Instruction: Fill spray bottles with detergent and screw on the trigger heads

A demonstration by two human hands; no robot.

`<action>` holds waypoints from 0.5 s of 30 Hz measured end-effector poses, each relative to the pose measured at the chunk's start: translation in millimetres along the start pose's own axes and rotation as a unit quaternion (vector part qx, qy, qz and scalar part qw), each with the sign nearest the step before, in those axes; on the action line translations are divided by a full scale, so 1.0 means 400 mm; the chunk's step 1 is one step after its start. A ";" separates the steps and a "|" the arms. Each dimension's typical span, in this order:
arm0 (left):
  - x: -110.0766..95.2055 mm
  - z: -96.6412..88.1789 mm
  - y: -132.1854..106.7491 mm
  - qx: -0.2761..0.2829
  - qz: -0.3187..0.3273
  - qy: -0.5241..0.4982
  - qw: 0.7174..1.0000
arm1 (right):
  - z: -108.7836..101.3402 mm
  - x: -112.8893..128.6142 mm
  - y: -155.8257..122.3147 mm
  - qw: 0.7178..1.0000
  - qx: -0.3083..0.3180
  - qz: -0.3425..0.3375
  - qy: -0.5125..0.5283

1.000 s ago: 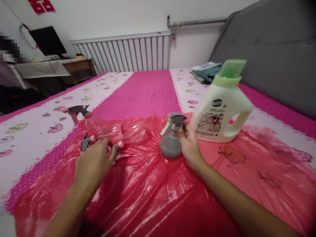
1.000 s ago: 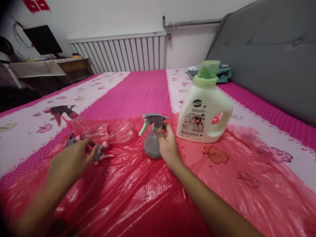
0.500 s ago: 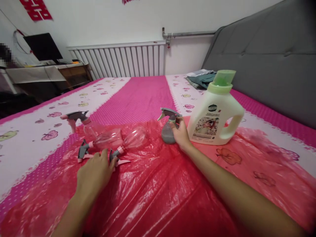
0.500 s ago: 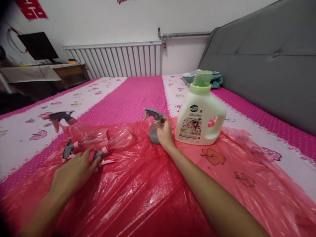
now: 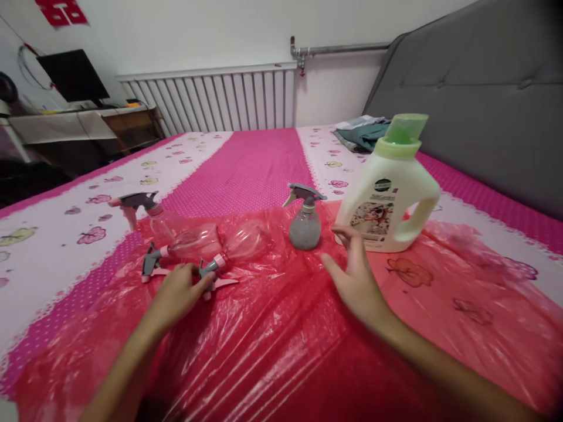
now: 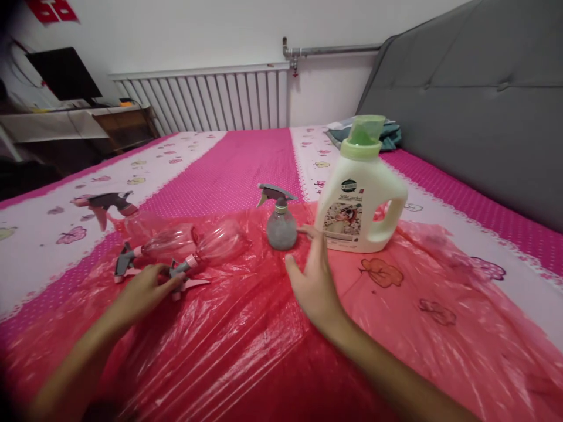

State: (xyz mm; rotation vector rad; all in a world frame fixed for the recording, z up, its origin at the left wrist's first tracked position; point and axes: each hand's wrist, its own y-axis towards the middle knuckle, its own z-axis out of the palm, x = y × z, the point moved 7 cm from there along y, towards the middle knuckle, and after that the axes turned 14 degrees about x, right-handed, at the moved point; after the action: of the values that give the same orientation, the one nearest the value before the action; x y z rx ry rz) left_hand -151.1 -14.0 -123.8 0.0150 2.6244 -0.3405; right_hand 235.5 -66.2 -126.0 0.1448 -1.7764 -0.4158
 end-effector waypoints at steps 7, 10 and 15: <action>-0.133 -0.076 -0.079 -0.091 0.105 -0.023 0.990 | 0.043 0.112 -0.145 0.990 0.121 -0.001 -0.072; -0.234 -0.112 -0.147 -0.120 0.165 0.013 0.979 | 0.072 0.124 -0.119 0.982 0.169 -0.020 -0.081; -0.434 -0.087 -0.222 -0.072 0.353 0.033 0.932 | 0.104 0.095 -0.094 0.946 0.314 0.037 -0.077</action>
State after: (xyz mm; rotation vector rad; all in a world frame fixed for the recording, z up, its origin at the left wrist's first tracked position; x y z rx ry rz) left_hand -21.0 -82.9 9.1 0.9066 2.4929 0.1075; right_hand 181.4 -104.7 -112.3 0.5032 -2.0105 0.2145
